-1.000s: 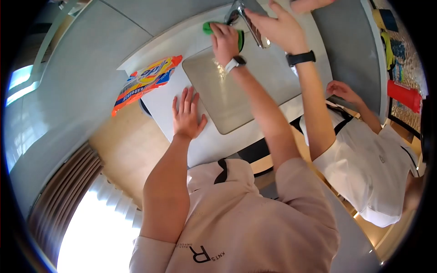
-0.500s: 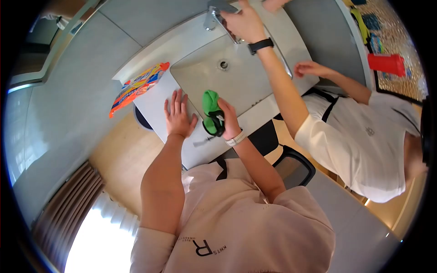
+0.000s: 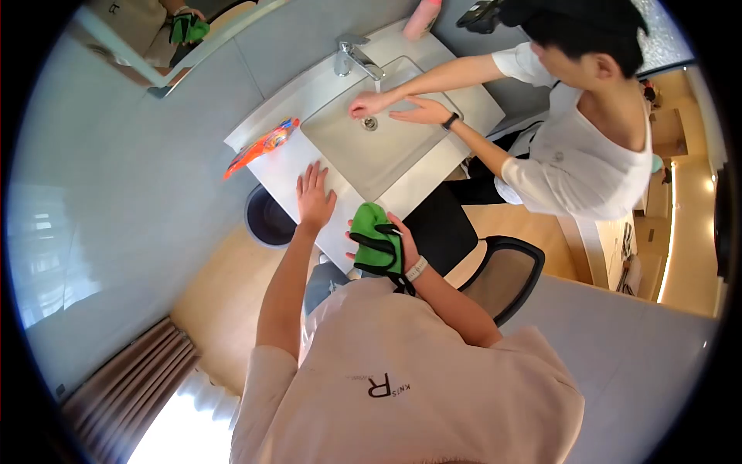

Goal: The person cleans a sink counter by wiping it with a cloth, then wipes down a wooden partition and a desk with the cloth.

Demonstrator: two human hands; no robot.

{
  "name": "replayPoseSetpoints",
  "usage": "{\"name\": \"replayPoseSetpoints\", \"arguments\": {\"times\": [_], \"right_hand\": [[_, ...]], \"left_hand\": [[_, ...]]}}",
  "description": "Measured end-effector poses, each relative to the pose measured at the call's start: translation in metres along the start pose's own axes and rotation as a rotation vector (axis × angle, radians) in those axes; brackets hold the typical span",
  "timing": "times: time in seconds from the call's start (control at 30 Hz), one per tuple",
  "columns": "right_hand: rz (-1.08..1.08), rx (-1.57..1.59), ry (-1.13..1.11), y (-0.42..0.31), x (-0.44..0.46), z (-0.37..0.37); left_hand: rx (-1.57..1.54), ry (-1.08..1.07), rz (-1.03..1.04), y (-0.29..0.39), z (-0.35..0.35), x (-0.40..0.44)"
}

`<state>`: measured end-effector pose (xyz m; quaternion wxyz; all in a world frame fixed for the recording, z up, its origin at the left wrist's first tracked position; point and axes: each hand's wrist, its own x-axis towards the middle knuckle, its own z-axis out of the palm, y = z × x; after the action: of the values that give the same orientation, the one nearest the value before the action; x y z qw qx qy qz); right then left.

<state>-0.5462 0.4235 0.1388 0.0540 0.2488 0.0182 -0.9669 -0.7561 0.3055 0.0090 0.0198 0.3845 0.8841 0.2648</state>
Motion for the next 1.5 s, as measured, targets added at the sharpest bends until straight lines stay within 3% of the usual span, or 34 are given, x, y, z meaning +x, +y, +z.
{"name": "replayPoseSetpoints", "arguments": {"times": [0.07,0.13,0.2,0.23,0.27,0.3,0.33,0.43,0.5,0.53,0.57,0.6,0.67,0.7,0.83,0.93,1.0,1.13,1.27,1.33,1.37,1.4,1.47,1.5], "right_hand": [[-0.062,-0.083,-0.100,0.013,-0.026,0.015],[-0.114,-0.086,-0.154,0.025,-0.042,0.023],[-0.218,-0.077,-0.155,0.036,-0.047,0.030],[-0.251,-0.063,-0.226,0.044,-0.042,0.033],[-0.310,-0.067,-0.173,0.050,-0.045,0.043],[-0.372,-0.091,-0.122,0.054,-0.045,0.052],[-0.434,-0.115,-0.071,0.056,-0.043,0.062],[-0.645,-0.332,-0.028,0.056,-0.040,0.081],[-0.810,-0.508,-0.046,0.050,-0.032,0.082],[-1.005,-0.700,-0.058,0.054,-0.035,0.101],[-1.089,-0.715,-0.047,0.057,-0.032,0.111],[-1.176,-0.724,-0.035,0.059,-0.028,0.117],[-1.358,-0.785,-0.036,0.062,-0.017,0.121],[-1.425,-0.869,0.005,0.063,-0.016,0.124],[-1.575,-0.936,0.012,0.059,-0.022,0.133],[-1.623,-1.064,0.018,0.052,-0.032,0.138],[-1.497,-0.894,-0.059,0.048,-0.038,0.143],[-1.518,-0.734,-0.124,0.037,-0.041,0.146],[-1.693,-1.081,-0.004,0.020,-0.031,0.126],[-1.898,-1.351,-0.089,0.016,-0.038,0.133],[-1.835,-1.397,-0.186,0.014,-0.047,0.135],[-1.862,-1.399,-0.180,0.013,-0.052,0.134],[-1.695,-1.270,-0.144,0.014,-0.057,0.133],[-1.760,-1.225,-0.082,0.013,-0.056,0.131]], "left_hand": [[-0.051,-0.122,-0.036,0.008,-0.013,-0.034],[-0.273,-0.072,0.065,0.010,-0.002,-0.071],[-0.665,-0.304,-0.104,0.050,-0.023,-0.100],[-1.043,-0.415,-0.137,0.070,-0.036,-0.116],[-1.124,-0.608,-0.148,0.080,-0.033,-0.128],[-1.197,-0.547,-0.160,0.109,-0.058,-0.141],[-1.342,-0.730,-0.227,0.120,-0.057,-0.149],[-1.771,-0.959,-0.077,0.147,-0.096,-0.154],[-1.861,-0.852,-0.156,0.167,-0.135,-0.155],[-1.947,-0.745,-0.242,0.179,-0.153,-0.155],[-2.112,-0.583,-0.179,0.200,-0.171,-0.148],[-2.102,-0.585,-0.174,0.206,-0.167,-0.142],[-1.893,-0.300,-0.349,0.216,-0.160,-0.128],[-1.942,-0.288,-0.471,0.223,-0.163,-0.124],[-1.809,-0.290,-0.473,0.238,-0.174,-0.120],[-1.751,-0.339,-0.458,0.244,-0.174,-0.114],[-1.742,-0.367,-0.443,0.255,-0.182,-0.118],[-1.763,-0.423,-0.426,0.273,-0.172,-0.128],[-1.763,-0.450,-0.452,0.281,-0.156,-0.132],[-1.714,-0.464,-0.400,0.281,-0.149,-0.130],[-1.731,-0.502,-0.393,0.280,-0.145,-0.130],[-1.744,-0.537,-0.393,0.279,-0.144,-0.130],[-1.742,-0.603,-0.378,0.276,-0.136,-0.127],[-1.744,-0.654,-0.389,0.275,-0.133,-0.126]]}}
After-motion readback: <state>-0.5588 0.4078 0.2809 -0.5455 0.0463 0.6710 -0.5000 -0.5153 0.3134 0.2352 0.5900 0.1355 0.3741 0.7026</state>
